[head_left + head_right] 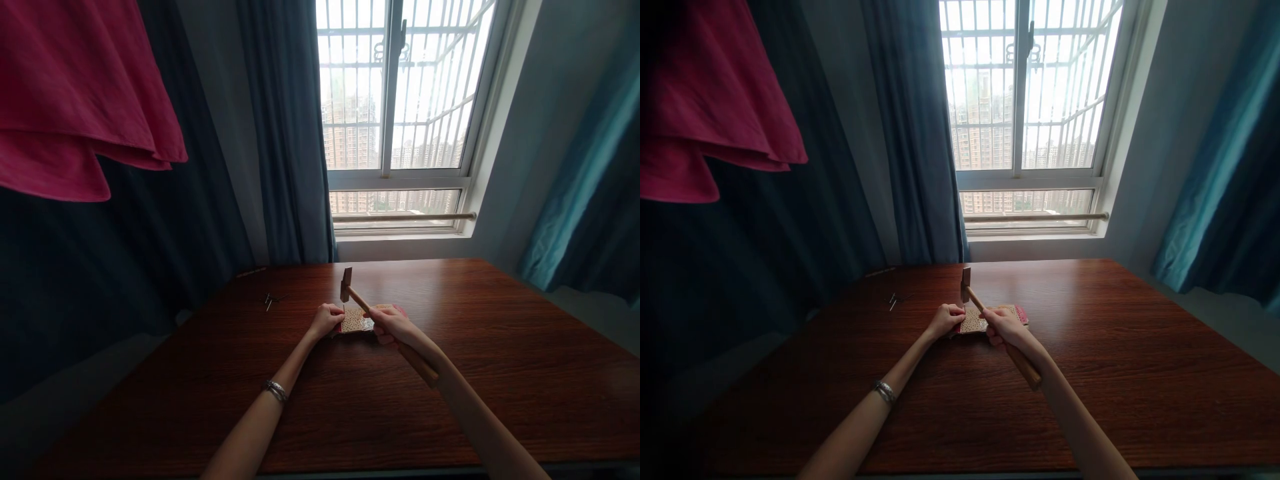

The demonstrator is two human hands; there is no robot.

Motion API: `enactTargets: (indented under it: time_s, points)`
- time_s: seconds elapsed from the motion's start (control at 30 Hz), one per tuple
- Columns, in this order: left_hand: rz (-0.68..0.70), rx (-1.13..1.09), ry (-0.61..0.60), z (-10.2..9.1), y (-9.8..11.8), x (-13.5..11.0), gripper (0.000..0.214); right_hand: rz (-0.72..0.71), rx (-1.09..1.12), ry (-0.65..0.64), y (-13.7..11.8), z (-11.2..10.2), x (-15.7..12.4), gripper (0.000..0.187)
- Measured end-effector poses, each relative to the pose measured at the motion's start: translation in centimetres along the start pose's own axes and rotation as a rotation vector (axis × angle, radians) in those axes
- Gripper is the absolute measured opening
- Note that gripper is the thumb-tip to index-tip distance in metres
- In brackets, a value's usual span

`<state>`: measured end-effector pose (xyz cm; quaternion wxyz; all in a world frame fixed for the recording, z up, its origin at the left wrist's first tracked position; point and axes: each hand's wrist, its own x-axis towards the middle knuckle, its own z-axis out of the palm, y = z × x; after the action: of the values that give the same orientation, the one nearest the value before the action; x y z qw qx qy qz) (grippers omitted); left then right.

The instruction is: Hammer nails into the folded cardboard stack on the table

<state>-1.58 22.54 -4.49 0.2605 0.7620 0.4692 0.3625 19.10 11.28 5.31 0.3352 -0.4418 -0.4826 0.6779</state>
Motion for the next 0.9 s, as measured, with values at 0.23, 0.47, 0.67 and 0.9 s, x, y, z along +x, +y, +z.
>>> enactTargets:
  time_s: [0.23,0.47,0.67,0.9]
  points:
    - [-0.025,-0.034,0.011,0.19,-0.18,0.01,0.02,0.012,0.001,-0.014,0.03,0.13,-0.15,0.035]
    - [-0.025,-0.079,-0.021,-0.06,-0.35,0.03,0.026,0.001,-0.012,-0.004,0.01,-0.08,0.0,0.036]
    - [-0.03,-0.114,-0.001,-0.22,-0.04,-0.09,0.03,0.001,-0.05,-0.009,-0.47,-0.12,-0.51,0.038]
    - [-0.025,-0.14,0.026,-0.04,-0.06,-0.02,0.03,-0.023,-0.066,0.003,-0.19,-0.33,-0.27,0.041]
